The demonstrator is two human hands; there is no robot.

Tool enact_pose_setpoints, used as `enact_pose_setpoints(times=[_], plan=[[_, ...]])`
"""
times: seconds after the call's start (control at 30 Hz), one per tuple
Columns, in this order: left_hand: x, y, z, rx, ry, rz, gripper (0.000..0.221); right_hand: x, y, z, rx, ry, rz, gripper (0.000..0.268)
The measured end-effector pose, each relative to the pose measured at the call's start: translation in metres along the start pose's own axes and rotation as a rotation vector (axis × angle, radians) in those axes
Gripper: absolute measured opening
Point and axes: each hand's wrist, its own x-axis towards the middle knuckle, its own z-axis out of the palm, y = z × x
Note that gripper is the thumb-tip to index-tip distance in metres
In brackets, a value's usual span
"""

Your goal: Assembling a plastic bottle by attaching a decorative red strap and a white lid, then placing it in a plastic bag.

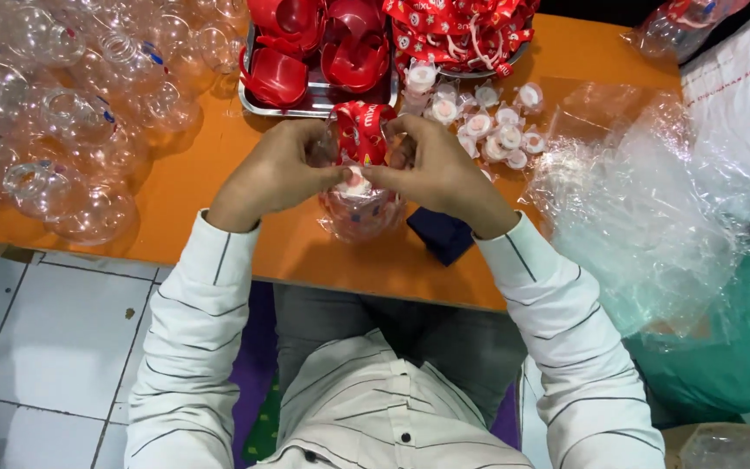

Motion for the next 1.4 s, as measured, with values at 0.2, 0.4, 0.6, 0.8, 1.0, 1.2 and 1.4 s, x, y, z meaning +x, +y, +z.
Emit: enact_pose_setpoints(times=[0.2,0.4,0.6,0.8,1.0,1.2,1.4], plan=[[0.011,-0.025,0.012,-0.192,-0.043,-0.024,0.029,0.011,-0.005,-0.007,-0.123,-0.168,0.105,0.052],[0.009,-0.014,0.011,-0.166,-0.088,-0.034,0.036,0.009,0.001,-0.013,-0.169,-0.218,0.178,0.061],[0.013,-0.014,0.020,-0.229,-0.070,0.002,0.022,0.008,-0.015,-0.016,-0.314,-0.291,0.270,0.051],[0.001,-0.014,0.006,-0.226,0.052,0.057,0.010,0.019,-0.012,0.000,-0.338,-0.272,0.278,0.050],[-0.018,0.005,0.002,-0.225,0.093,0.067,0.022,0.018,0.007,-0.004,-0.256,-0.307,0.178,0.046],[-0.017,-0.007,0.002,-0.229,0.116,0.033,0.013,0.012,-0.010,0.002,-0.171,-0.121,0.062,0.045],[-0.023,-0.026,0.012,-0.308,0.273,0.034,0.008,0.026,-0.001,0.013,-0.263,-0.132,0.121,0.067]])
